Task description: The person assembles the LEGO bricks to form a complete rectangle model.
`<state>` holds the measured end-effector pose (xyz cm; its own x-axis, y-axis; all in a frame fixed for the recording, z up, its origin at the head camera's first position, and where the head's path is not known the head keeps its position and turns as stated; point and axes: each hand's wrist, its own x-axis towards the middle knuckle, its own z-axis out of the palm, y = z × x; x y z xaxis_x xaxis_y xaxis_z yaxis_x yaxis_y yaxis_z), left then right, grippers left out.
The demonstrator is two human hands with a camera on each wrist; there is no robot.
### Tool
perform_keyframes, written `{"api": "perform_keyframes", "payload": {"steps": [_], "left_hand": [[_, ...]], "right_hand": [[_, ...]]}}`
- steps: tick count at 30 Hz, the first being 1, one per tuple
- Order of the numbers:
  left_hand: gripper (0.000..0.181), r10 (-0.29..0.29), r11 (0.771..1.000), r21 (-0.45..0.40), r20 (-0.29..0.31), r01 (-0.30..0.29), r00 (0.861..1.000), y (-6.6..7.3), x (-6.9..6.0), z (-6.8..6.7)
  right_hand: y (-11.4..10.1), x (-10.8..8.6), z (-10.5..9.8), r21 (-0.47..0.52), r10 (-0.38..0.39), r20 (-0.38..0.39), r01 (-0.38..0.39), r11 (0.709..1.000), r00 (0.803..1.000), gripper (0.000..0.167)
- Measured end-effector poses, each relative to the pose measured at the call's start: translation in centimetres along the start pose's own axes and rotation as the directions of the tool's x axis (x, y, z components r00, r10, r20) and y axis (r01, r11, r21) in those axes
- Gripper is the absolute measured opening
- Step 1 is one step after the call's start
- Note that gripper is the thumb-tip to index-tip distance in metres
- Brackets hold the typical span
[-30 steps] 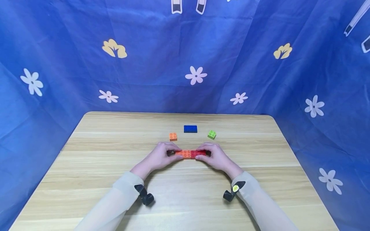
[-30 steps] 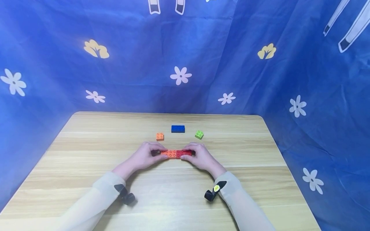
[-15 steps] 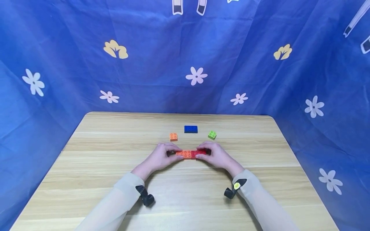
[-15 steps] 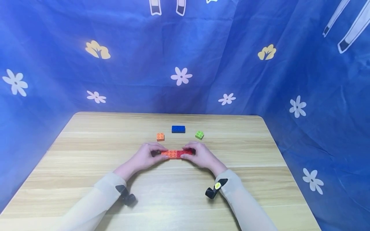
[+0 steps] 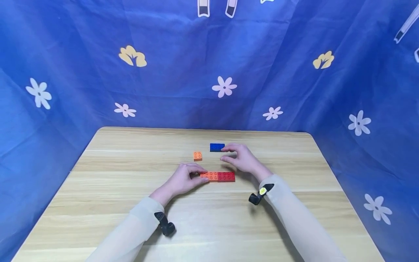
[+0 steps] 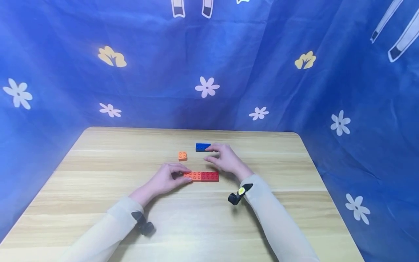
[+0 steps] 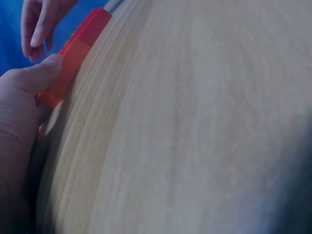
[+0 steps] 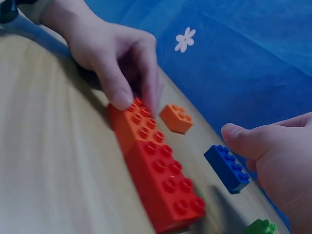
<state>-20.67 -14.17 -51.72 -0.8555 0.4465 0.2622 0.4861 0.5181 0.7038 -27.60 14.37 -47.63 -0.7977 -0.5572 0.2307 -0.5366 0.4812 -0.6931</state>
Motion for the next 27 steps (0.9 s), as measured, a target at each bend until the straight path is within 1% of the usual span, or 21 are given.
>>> {"api": "perform_keyframes", "payload": {"steps": [2, 5, 8, 13, 18, 21, 27], "left_hand": [[0.032, 0.013, 1.000, -0.003, -0.002, -0.013, 1.000, 0.0, 0.0, 0.1], [0.032, 0.023, 1.000, -0.008, -0.006, -0.023, 1.000, 0.0, 0.1, 0.1], [0.031, 0.020, 1.000, -0.010, -0.012, -0.020, 1.000, 0.0, 0.0, 0.0], [0.031, 0.002, 1.000, -0.010, -0.012, -0.002, 1.000, 0.1, -0.2, 0.0], [0.032, -0.011, 1.000, 0.007, -0.017, 0.011, 1.000, 0.2, -0.2, 0.1], [0.031, -0.006, 1.000, 0.007, -0.016, 0.006, 1.000, 0.3, -0.2, 0.2], [0.032, 0.004, 1.000, 0.008, -0.023, -0.003, 1.000, 0.4, -0.3, 0.1]], "right_hand": [[0.4, 0.8, -0.1, -0.034, 0.011, -0.011, -0.011, 0.999, 1.000, 0.038], [0.9, 2.0, -0.2, -0.051, 0.047, -0.020, -0.048, 0.998, 0.999, 0.039], [1.4, 3.1, 0.1, -0.047, 0.085, -0.001, -0.085, 0.995, 0.996, 0.043], [2.3, 4.5, 0.6, -0.098, 0.121, 0.036, -0.117, 0.988, 0.992, 0.049], [2.7, 5.2, 0.7, -0.114, 0.098, 0.046, -0.093, 0.989, 0.994, 0.047], [2.7, 5.5, 0.7, -0.122, 0.076, 0.073, -0.067, 0.990, 0.994, 0.047], [2.9, 5.4, 0.9, -0.163, 0.097, 0.141, -0.074, 0.984, 0.985, 0.052]]}}
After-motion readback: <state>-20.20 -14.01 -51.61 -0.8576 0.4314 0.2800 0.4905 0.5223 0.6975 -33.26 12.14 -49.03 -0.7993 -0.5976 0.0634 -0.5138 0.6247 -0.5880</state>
